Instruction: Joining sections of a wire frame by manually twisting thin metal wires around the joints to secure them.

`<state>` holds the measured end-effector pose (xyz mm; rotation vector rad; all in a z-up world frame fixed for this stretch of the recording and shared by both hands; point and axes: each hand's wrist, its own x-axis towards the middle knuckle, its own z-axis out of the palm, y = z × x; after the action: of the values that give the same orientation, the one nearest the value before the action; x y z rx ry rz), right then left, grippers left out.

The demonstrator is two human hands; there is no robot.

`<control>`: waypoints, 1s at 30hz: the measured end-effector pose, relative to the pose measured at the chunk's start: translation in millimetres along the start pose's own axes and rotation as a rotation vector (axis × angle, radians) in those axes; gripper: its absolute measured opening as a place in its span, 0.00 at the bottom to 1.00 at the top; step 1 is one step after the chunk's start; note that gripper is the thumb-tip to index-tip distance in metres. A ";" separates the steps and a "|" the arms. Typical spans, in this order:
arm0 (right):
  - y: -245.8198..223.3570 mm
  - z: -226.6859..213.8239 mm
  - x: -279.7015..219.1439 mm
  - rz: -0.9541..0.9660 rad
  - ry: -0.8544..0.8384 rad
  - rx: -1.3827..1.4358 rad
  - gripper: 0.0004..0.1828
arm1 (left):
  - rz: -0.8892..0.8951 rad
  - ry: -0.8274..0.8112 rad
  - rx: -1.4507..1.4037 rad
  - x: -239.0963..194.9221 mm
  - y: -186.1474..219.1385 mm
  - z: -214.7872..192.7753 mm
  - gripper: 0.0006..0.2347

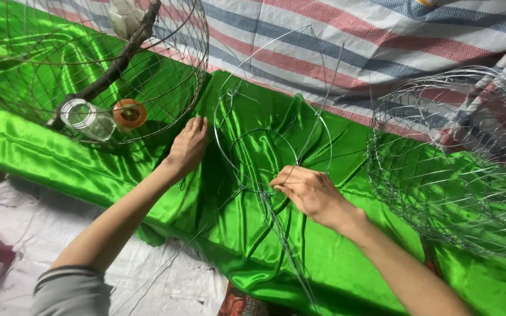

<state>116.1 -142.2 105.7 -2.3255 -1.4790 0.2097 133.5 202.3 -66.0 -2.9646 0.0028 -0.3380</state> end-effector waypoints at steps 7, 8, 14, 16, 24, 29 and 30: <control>-6.6 0.3 -2.2 0.020 0.001 -0.004 0.11 | 0.027 0.108 0.246 -84.5 -23.2 27.6 0.19; -3.8 2.3 -2.7 0.017 0.012 0.006 0.11 | 0.032 0.127 0.271 -92.8 -26.6 36.2 0.17; 4.9 10.0 0.1 -0.026 0.083 0.008 0.10 | 0.005 0.074 0.366 -117.9 -43.2 38.6 0.18; 8.7 13.8 -1.5 -0.024 0.092 0.012 0.10 | 0.002 0.019 0.387 -120.1 -45.3 41.0 0.19; 15.7 15.1 1.4 0.014 0.062 0.057 0.12 | -0.066 -0.038 0.118 -164.3 -47.4 -10.7 0.19; 13.8 16.3 1.9 0.003 0.087 0.051 0.11 | -0.081 -0.039 0.234 -192.3 -50.4 1.0 0.16; 10.8 13.9 2.5 0.006 0.079 0.053 0.11 | -0.101 -0.026 0.260 -195.7 -48.9 3.5 0.14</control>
<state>121.9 -140.8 88.8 -2.2698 -1.4121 0.1549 -57.2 255.0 -105.5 -2.7167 -0.1803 -0.2881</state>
